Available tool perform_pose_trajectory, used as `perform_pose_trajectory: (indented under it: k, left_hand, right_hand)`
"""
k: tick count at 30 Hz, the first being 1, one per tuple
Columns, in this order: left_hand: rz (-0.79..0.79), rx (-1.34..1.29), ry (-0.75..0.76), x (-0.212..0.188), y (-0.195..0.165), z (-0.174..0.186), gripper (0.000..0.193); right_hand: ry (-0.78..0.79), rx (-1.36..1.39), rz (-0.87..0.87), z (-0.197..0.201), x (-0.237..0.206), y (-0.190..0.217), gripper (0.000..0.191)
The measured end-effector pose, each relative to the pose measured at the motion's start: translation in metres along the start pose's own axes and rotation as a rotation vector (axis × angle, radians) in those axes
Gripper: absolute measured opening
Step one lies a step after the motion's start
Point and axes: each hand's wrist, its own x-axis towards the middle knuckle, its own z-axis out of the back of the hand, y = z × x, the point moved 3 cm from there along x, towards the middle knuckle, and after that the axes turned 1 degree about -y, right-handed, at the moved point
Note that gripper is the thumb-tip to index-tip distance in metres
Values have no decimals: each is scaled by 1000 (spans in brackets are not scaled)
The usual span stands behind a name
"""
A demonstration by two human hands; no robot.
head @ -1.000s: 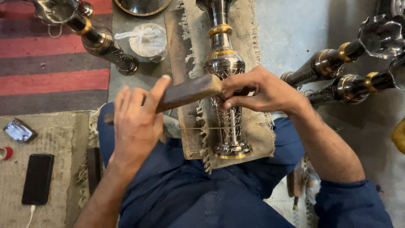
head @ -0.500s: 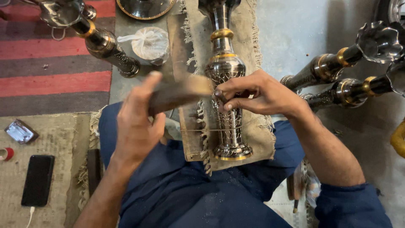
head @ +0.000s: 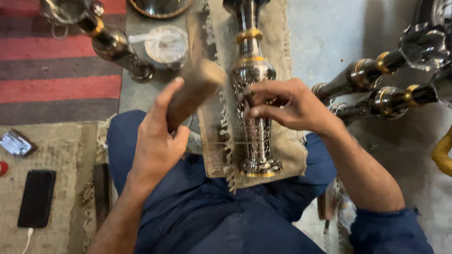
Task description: The person sits on the floor with an ornate metal vase held on a padded board across their lap. They hold a small punch against the vase's decorated surface and strike it with a wooden mallet, repositioning the punch repeatedly to work the pattern, occasionally steadying or turning the vase.
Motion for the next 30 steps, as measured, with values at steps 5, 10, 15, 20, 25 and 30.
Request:
perform_pose_trajectory:
  k: [5, 10, 15, 20, 25, 30]
  left_hand:
    - [489, -215, -27, -4, 11, -7, 76]
    - [-41, 153, -77, -8, 6, 1, 79]
    - [84, 212, -55, -17, 17, -10, 66]
    - [116, -1, -25, -30, 18, 2, 72]
    - [229, -629, -124, -62, -1, -20, 68]
    - [246, -752, -101, -63, 1, -47, 62]
  right_hand:
    - [-9, -18, 42, 1, -1, 15, 37]
    - [122, -122, 96, 5, 12, 22, 30]
    - [182, -81, 16, 6, 13, 12, 36]
    - [-41, 380, 17, 18, 0, 4, 31]
    - [2, 136, 25, 11, 1, 13, 38]
    - [92, -168, 12, 4, 14, 36, 40]
